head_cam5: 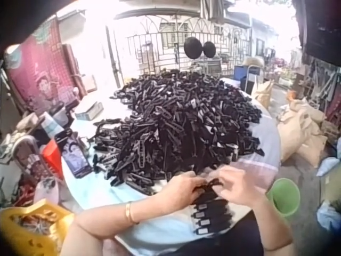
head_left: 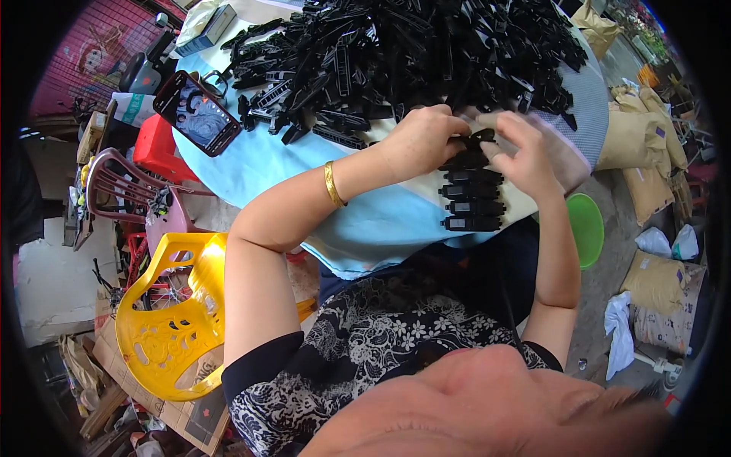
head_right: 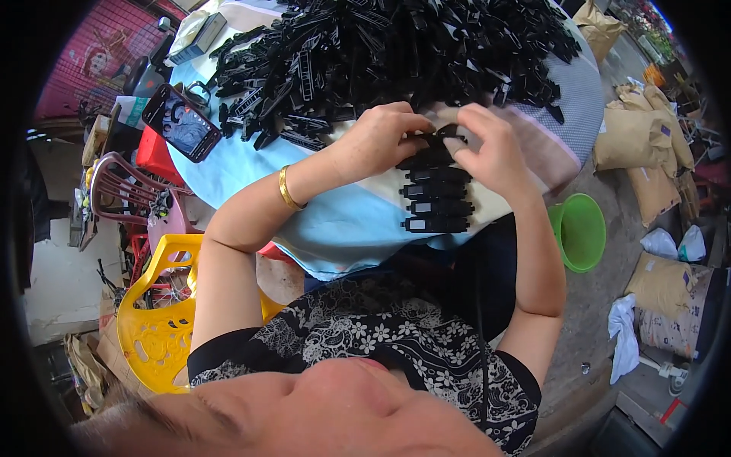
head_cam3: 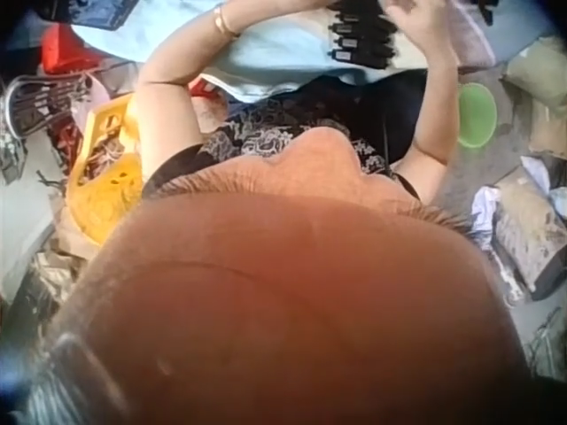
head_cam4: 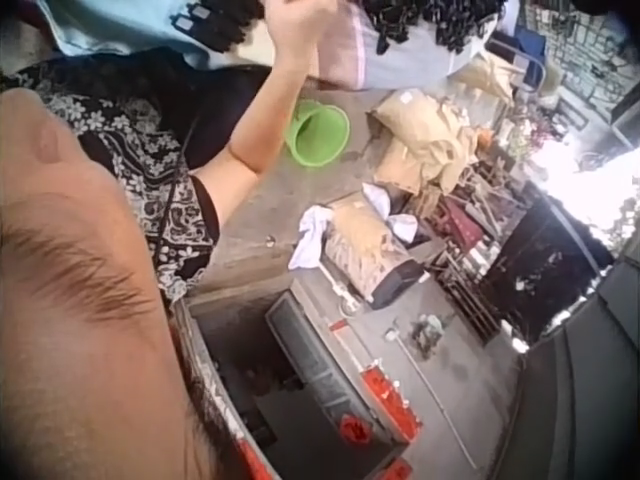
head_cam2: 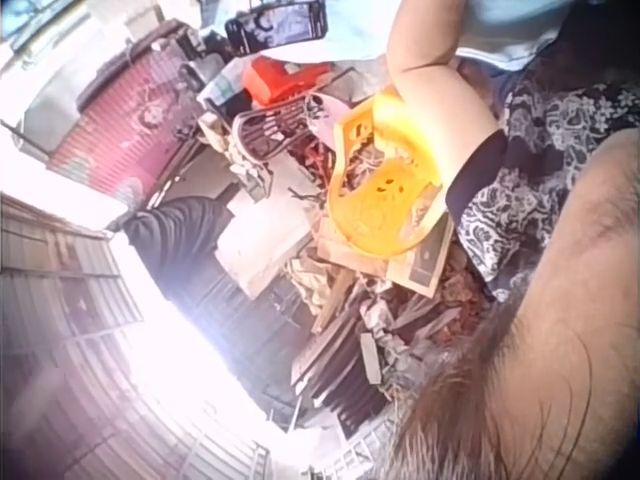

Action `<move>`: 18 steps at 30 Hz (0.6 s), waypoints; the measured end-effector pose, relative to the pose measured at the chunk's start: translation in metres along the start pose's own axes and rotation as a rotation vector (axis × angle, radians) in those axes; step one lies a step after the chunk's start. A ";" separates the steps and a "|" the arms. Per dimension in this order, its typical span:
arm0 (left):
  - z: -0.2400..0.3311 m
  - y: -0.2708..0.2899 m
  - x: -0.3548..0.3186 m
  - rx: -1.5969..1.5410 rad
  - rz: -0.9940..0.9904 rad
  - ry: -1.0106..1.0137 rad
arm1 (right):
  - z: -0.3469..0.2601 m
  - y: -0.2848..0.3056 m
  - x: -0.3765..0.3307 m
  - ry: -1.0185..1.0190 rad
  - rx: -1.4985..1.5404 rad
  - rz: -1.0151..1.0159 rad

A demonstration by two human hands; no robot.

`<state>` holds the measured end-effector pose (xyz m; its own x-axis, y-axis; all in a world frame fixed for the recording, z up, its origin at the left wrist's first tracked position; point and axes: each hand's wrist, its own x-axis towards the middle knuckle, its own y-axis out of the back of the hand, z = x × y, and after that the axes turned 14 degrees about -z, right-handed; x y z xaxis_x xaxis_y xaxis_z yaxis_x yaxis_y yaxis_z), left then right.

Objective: Assembling small black plastic components by snapping pieces together.

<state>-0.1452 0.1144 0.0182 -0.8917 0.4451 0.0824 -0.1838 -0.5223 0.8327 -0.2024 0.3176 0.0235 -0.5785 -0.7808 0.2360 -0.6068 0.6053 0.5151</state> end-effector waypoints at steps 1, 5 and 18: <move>0.001 -0.002 0.000 0.009 0.025 -0.007 | 0.002 0.005 -0.002 0.057 -0.247 -0.037; 0.002 -0.002 0.001 0.042 0.029 -0.016 | 0.002 0.019 -0.010 0.034 -0.481 -0.079; -0.006 -0.006 0.009 0.010 0.042 -0.067 | 0.009 0.011 0.003 0.189 -0.409 -0.117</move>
<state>-0.1543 0.1170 0.0108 -0.8686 0.4711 0.1534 -0.1425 -0.5342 0.8332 -0.2153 0.3229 0.0225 -0.3870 -0.8774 0.2834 -0.3749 0.4305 0.8210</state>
